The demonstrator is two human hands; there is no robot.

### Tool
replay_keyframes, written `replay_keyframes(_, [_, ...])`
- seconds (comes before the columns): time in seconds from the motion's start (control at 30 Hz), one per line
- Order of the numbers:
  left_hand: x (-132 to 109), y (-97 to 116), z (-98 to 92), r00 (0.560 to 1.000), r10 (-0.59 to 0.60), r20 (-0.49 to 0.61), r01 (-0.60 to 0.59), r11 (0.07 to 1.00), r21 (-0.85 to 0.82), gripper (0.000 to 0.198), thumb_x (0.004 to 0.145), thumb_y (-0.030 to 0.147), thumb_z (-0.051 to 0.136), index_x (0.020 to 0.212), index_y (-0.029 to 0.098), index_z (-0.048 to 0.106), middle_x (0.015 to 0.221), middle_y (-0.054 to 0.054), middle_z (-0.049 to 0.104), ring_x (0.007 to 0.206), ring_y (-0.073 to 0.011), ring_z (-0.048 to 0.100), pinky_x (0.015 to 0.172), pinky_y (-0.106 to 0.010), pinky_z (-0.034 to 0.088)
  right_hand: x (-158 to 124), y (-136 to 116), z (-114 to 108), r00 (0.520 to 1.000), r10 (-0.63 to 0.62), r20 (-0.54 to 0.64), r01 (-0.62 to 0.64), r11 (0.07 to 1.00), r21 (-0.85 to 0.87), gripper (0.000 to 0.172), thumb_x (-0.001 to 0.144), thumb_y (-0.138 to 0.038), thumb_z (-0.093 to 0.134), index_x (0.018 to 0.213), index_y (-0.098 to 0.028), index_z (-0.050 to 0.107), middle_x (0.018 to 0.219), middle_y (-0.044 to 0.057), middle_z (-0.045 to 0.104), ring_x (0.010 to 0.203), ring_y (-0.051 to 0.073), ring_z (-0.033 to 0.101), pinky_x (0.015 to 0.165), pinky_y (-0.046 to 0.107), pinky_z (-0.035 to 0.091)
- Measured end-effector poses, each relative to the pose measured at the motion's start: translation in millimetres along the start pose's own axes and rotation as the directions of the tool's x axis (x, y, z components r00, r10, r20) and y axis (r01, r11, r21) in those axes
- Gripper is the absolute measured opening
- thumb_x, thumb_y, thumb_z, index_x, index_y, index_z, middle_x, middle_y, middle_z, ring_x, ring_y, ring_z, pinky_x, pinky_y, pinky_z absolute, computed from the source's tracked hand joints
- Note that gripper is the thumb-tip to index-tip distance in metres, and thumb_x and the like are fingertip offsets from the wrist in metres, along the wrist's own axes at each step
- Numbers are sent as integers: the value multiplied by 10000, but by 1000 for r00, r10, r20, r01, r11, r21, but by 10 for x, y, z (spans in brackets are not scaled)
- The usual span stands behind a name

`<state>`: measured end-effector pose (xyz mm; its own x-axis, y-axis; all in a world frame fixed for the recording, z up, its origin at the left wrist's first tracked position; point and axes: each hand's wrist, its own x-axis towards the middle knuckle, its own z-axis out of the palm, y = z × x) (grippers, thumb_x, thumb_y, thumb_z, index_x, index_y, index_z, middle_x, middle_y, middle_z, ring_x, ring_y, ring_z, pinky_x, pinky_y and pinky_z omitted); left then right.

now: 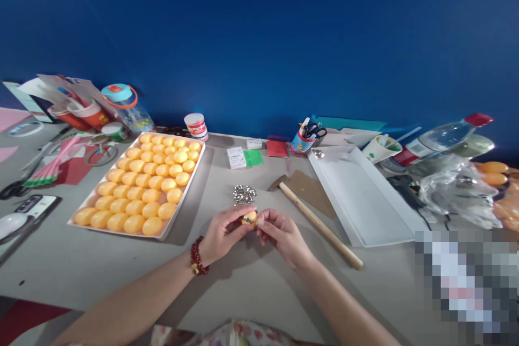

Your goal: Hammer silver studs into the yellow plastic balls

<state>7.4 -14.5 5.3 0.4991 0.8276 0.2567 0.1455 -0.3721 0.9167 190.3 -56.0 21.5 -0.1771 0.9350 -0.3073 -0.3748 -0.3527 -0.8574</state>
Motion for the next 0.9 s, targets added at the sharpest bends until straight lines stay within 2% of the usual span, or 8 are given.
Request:
replay_keyframes(0.53, [8,5,1,997,-79,19,79,996,-35,337,870,303,615,1185,193,658,1212,-99,687,1111,-238,639,955,-351,518,14,29,-28,1000,28,8,-27,999,-17,337,756,-454,749,776,-155,596,622,-21,607,524,76,533,538,204,415])
replay_keyframes(0.9, [17,12,4,995,-92,35,93,995,-28,357,870,324,614,1198,189,655,1196,-93,698,1092,-233,649,958,-338,508,23,60,-61,1000,11,11,-10,998,-69,360,762,-489,728,800,-161,585,629,-18,617,504,84,546,520,218,478])
